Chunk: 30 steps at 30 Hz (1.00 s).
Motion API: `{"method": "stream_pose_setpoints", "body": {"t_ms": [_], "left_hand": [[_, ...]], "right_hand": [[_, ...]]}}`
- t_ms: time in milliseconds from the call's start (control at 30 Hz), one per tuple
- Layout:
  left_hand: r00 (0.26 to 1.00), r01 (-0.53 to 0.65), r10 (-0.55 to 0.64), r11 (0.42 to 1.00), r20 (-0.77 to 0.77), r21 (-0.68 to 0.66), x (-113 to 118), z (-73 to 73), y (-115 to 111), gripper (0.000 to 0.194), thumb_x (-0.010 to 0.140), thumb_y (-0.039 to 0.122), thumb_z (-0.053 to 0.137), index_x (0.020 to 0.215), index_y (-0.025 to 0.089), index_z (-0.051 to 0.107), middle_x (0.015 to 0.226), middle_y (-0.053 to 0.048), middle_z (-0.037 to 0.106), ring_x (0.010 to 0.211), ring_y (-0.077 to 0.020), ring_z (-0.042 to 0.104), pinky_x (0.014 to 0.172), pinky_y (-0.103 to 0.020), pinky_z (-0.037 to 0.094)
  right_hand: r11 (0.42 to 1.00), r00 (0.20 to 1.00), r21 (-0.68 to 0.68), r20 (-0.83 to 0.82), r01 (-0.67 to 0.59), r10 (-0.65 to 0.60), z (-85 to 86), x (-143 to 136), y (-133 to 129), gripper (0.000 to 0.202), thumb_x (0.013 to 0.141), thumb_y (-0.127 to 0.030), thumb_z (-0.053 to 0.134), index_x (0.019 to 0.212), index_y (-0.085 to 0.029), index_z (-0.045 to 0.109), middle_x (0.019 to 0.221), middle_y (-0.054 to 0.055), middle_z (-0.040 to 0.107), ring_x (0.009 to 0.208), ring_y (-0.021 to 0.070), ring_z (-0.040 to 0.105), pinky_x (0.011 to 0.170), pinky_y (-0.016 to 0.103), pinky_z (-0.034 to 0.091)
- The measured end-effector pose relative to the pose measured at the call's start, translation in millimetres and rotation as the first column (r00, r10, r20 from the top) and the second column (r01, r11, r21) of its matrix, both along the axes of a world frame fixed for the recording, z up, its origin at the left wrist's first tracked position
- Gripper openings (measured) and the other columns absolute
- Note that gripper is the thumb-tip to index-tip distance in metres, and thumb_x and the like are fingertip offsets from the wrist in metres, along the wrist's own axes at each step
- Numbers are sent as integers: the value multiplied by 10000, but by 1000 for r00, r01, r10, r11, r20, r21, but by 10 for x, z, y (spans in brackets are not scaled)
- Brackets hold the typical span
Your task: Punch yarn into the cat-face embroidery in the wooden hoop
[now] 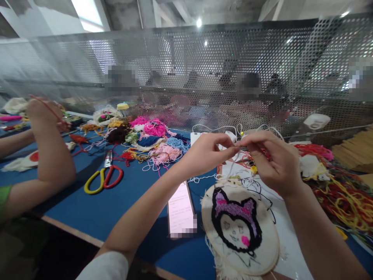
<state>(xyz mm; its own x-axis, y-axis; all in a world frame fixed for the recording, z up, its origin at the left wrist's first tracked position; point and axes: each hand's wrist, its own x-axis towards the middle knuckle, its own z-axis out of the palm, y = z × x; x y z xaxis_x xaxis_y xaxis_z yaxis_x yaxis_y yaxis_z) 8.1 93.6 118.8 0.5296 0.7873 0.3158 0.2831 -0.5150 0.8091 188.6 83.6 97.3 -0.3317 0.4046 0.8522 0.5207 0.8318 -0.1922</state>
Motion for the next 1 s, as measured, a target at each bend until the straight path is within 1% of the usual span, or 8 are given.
{"method": "stream_pose_setpoints", "body": {"t_ms": [133, 300, 467, 600, 767, 900, 1000], "left_hand": [[1000, 2, -2, 999, -9, 42, -3, -5, 6, 190, 839, 304, 508, 781, 145, 595, 759, -9, 650, 508, -51, 529, 472, -181, 365], [997, -23, 30, 995, -73, 93, -3, -8, 28, 158, 832, 270, 501, 757, 157, 582, 783, -8, 651, 558, -70, 520, 516, -205, 360], [995, -38, 49, 992, -84, 124, 2, -9, 40, 127, 797, 218, 514, 702, 156, 571, 726, 8, 625, 566, -71, 485, 533, -206, 353], [995, -49, 59, 992, -82, 114, 1, -8, 39, 137, 778, 215, 516, 668, 150, 565, 675, 10, 599, 556, -71, 493, 522, -200, 352], [994, -46, 51, 997, -96, 60, -2, -3, 35, 137, 773, 223, 511, 745, 148, 622, 654, -1, 625, 530, -76, 517, 499, -200, 348], [995, -53, 56, 998, -77, 41, 2, -8, 37, 137, 777, 228, 518, 737, 149, 622, 633, 4, 628, 495, -65, 492, 482, -191, 342], [997, -55, 57, 998, -57, 29, 2, -15, 42, 131, 781, 234, 524, 734, 152, 615, 635, 8, 631, 482, -59, 483, 480, -186, 347]], "right_hand": [[1000, 1000, -8, 16, -1, 1, -8, -5, 16, 231, 844, -87, 467, 897, -279, 583, 834, 21, 632, 799, 205, 610, 699, 346, 484], [1000, 1000, -30, 24, 5, -5, -9, -5, 17, 204, 836, -90, 471, 896, -250, 582, 840, 29, 637, 806, 203, 613, 710, 349, 492], [1000, 999, -19, 34, -3, 4, -14, -16, 12, 199, 824, -85, 481, 895, -238, 587, 846, 33, 639, 802, 199, 617, 721, 347, 495], [1000, 1000, -18, 30, 5, -5, -16, -17, 6, 202, 825, -77, 484, 897, -232, 591, 854, 33, 640, 804, 191, 614, 724, 337, 496], [999, 1000, -36, -11, 21, -21, -20, 0, -8, 208, 835, -91, 489, 891, -255, 603, 876, 25, 642, 819, 200, 618, 724, 351, 502], [991, 992, -122, -118, -48, 33, -20, 20, -18, 198, 868, -143, 476, 950, -290, 582, 901, 24, 614, 805, 212, 623, 734, 392, 509], [983, 985, -162, -163, -81, 54, -7, 27, -34, 199, 871, -150, 488, 950, -311, 576, 904, 22, 602, 813, 221, 631, 750, 407, 509]]}}
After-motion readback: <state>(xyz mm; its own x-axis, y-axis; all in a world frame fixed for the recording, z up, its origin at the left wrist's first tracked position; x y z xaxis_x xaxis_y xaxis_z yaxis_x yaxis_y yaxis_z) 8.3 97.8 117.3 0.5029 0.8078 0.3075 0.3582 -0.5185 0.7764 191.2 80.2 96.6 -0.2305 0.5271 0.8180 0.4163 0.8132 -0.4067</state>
